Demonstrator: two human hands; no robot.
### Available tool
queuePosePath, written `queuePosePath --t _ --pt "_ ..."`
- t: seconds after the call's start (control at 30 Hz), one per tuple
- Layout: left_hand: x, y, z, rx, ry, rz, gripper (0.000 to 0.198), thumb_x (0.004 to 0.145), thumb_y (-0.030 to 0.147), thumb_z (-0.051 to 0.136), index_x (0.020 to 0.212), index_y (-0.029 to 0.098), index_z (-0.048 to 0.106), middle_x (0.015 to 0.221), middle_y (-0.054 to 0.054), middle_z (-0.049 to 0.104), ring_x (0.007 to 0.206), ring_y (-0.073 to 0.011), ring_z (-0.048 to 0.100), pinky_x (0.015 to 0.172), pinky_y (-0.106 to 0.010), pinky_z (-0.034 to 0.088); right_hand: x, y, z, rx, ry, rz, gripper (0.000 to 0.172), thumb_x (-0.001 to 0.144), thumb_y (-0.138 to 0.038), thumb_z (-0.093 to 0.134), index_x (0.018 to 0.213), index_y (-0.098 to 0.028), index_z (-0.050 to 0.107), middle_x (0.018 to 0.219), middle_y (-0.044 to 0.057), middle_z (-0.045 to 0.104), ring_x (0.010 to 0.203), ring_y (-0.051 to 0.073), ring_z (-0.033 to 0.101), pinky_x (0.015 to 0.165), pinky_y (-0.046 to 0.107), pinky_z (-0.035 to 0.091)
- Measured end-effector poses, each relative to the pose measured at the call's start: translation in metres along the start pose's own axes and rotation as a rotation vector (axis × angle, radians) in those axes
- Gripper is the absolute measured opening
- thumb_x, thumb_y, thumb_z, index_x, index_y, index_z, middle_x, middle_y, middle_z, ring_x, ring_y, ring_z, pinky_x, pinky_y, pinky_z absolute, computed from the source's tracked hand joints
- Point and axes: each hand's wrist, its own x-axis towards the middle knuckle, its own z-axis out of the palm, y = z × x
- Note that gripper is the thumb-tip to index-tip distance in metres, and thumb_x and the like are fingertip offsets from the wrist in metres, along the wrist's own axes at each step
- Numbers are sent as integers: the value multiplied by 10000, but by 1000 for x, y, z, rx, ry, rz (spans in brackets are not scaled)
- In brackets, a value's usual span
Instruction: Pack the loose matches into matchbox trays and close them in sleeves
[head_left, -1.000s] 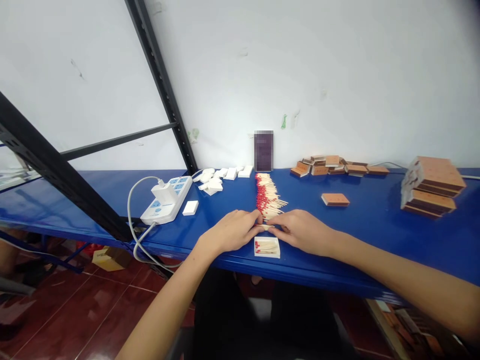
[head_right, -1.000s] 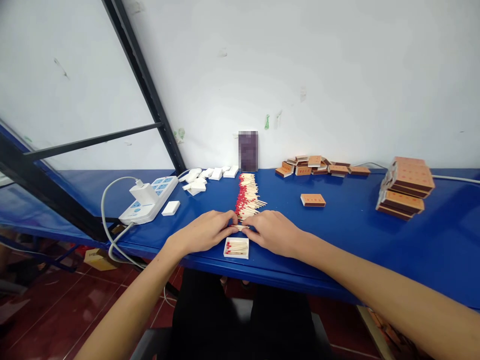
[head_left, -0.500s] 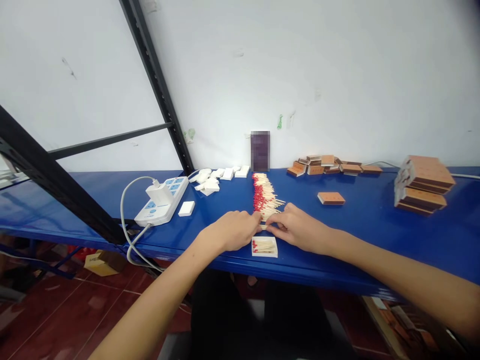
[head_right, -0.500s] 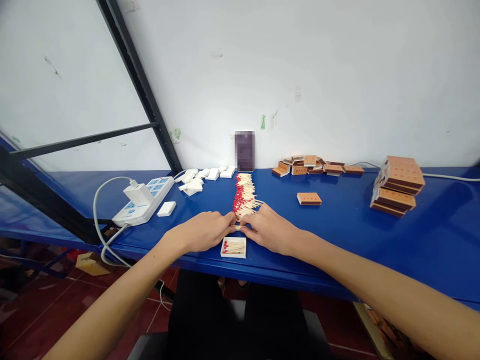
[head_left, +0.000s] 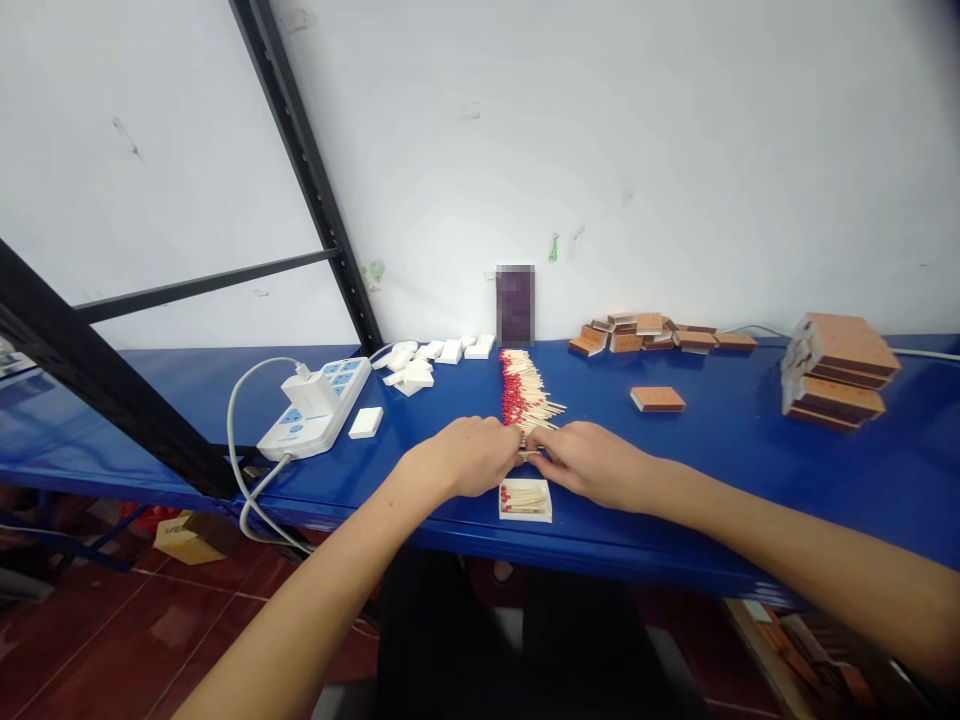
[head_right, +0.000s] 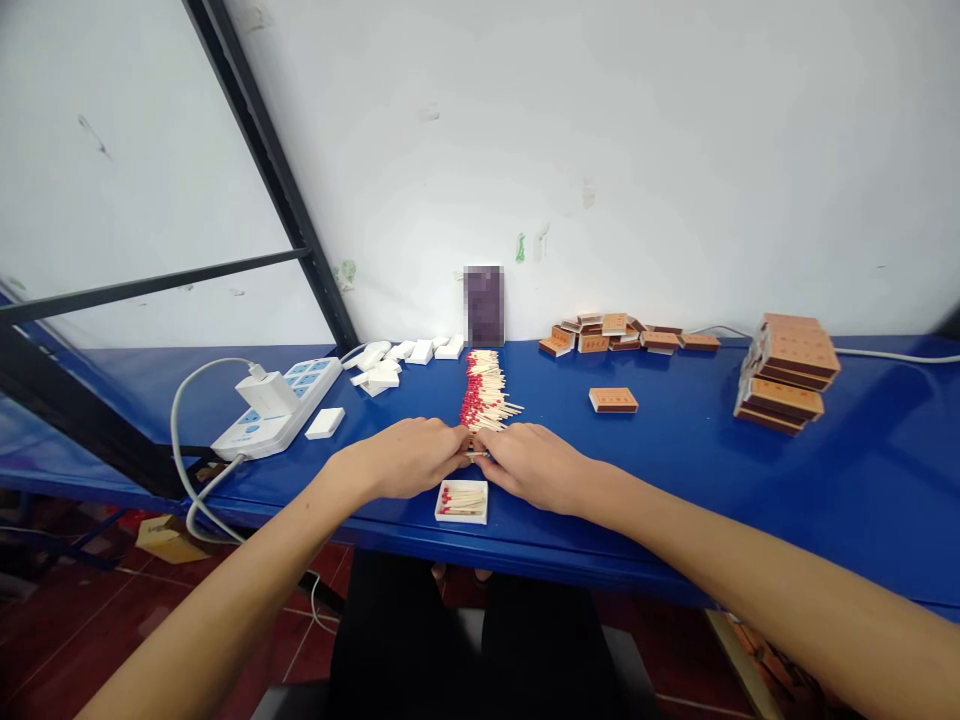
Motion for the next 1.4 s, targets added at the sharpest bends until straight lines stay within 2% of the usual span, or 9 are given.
queuePosePath --t 0.17,0.33,0.53,0.67,0.83,0.93,1.07,1.2,1.4 --pt "-1 0 -13 3 -49 17 375 1061 390 354 966 158 633 889 -124 727 785 -287 712 647 -339 463 0 0 -7 65 20 17 139 994 -243 492 882 -180 546 614 -30 500 536 137 425 541 273 258" --pt "-17 4 -25 -21 -75 43 341 1051 373 389 914 167 623 811 -91 692 721 -258 668 586 -316 396 -7 -8 -12 159 20 -19 139 969 -260 527 847 -197 552 564 -74 441 499 107 387 524 244 280" --pt "-36 11 -17 -82 -59 62 276 1041 336 422 938 185 628 820 -61 684 762 -242 659 616 -302 393 -18 -19 -10 304 7 -80 130 919 -247 565 809 -193 609 526 -81 445 480 89 412 518 230 293" --pt "-41 6 -14 -217 -9 94 256 1029 416 482 1025 219 645 876 -26 706 843 -224 663 672 -281 418 -20 -23 -8 289 45 -124 135 928 -277 553 843 -189 611 520 -87 428 462 89 391 520 239 287" --pt "-31 -8 -6 -230 139 39 245 1047 342 442 1095 237 658 867 -11 725 824 -214 677 724 -295 436 -20 -18 -10 257 160 -118 92 915 -252 536 875 -193 595 533 -82 443 483 107 424 557 248 316" --pt "-18 -12 5 -191 131 16 181 988 355 551 1025 241 687 881 -29 735 855 -249 689 734 -316 454 -18 -12 -10 145 248 -88 134 919 -232 499 862 -201 617 548 -60 475 550 136 475 669 283 363" --pt "-7 -10 10 -132 116 -21 170 977 289 531 977 215 684 886 -68 729 861 -279 700 726 -338 478 -14 -3 -8 90 280 -8 167 902 -234 483 814 -204 622 513 -63 454 508 133 450 703 304 375" --pt "-11 -5 -1 -88 71 -28 211 998 263 472 979 170 661 883 -109 718 801 -286 701 709 -358 487 -10 5 -5 111 284 36 183 902 -258 481 793 -205 618 499 -65 449 465 122 432 618 273 365" --pt "-37 7 -22 -128 37 42 198 1016 319 475 986 232 651 842 -29 702 815 -236 670 687 -309 452 -9 11 -3 119 322 85 207 915 -278 469 771 -202 597 487 -52 452 434 127 402 518 278 282"
